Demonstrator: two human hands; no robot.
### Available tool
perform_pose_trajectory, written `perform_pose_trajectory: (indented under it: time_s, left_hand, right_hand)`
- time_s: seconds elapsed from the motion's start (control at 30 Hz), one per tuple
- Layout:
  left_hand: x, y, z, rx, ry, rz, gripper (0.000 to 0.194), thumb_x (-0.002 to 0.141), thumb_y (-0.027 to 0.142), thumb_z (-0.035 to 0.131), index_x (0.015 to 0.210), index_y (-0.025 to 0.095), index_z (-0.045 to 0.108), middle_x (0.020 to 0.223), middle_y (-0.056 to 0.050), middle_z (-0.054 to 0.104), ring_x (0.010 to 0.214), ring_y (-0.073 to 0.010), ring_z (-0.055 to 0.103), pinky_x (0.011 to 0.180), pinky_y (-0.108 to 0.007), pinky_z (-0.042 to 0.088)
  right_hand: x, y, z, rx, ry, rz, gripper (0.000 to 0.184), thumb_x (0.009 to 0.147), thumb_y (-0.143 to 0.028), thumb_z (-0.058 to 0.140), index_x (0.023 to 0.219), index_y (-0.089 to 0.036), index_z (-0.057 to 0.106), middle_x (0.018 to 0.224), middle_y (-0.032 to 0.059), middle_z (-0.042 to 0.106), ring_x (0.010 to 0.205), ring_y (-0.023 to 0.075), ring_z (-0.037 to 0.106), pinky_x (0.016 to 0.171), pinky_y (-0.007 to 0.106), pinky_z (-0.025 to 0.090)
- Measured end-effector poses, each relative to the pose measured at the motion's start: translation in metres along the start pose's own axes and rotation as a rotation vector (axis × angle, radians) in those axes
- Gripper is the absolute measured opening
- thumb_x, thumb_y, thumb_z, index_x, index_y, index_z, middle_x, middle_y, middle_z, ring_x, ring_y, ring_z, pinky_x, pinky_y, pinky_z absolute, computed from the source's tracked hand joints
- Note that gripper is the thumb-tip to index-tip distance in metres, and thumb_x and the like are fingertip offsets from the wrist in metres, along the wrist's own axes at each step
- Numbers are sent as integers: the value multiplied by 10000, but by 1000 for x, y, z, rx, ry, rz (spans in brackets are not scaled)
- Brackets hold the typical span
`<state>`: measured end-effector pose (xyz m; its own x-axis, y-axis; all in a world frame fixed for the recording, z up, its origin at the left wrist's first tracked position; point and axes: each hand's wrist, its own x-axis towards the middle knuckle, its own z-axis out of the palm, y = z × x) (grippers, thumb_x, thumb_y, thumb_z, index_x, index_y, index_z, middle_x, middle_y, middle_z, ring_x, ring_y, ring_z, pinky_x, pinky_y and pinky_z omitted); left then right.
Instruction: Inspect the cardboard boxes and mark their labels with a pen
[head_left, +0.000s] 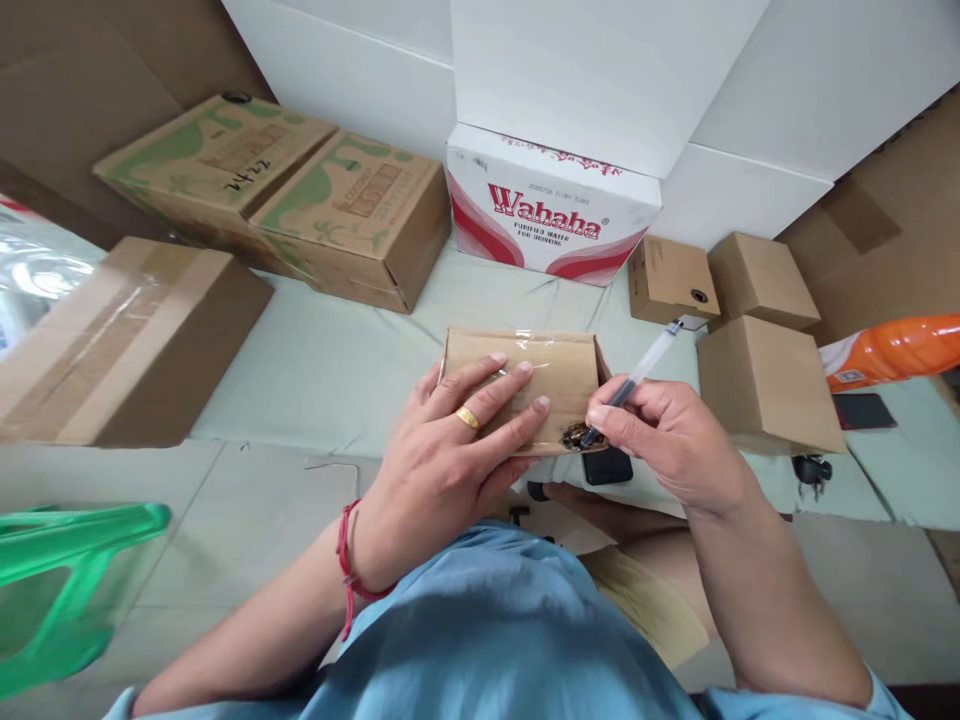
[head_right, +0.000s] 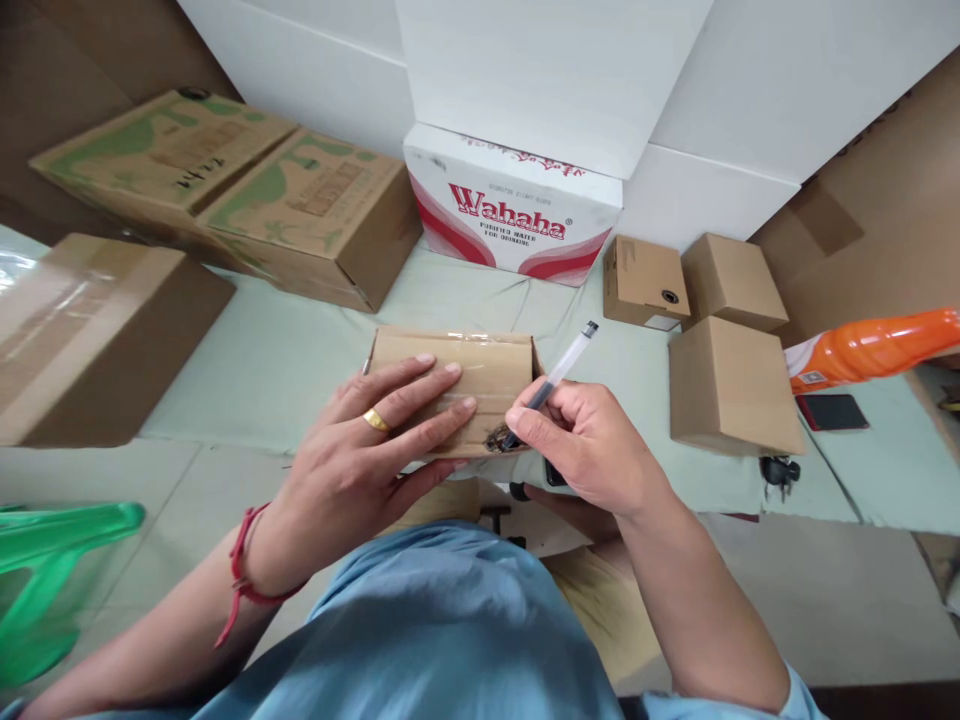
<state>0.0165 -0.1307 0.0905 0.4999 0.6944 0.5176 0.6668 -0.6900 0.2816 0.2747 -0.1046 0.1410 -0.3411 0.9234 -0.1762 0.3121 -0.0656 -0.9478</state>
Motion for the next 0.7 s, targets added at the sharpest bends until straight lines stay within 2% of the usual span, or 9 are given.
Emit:
perform_pose_trajectory:
  time_s: [0.27,0.5,0.6,0.7]
  left_hand:
    - [-1,2,0,14,5,0,371,1078,361,692,1433,257,698,1588,-122,672,1482,-365,592,1152,-571,500]
    - [-2,0,-2,10,4,9,375,1082,365,677,1440,255,702,1586,-129,672,1481,-367,596,1175,-575,480]
    - [-2,0,-2,16,7,16,372,1086,368,671,1436,249,703,1586,-134,672,1473,-369,601,1161,-574,488]
    - [-3,1,-2,22,3,6,373,1086,367,670,1442,258,701,1589,-128,670,1479,-367,597,1177,-579,478]
  right_hand:
    - [7,-10,-5,-127,-61,32,250,935,-363,661,749,-203,612,673,-42,535,624,106,440,580,236,382]
    - [8,-10,-6,-227,18,35,213,885,-319,660,716,-214,586,658,-41,512,632,115,444,569,236,376]
    - [3,-10,-4,-211,114,-11,233,917,-337,696,736,-210,623,641,-44,492,598,108,422,540,240,350]
    - [-8,-2,-9,-58,343,-133,252,971,-416,733,829,-215,684,631,-49,488,568,109,404,519,250,320]
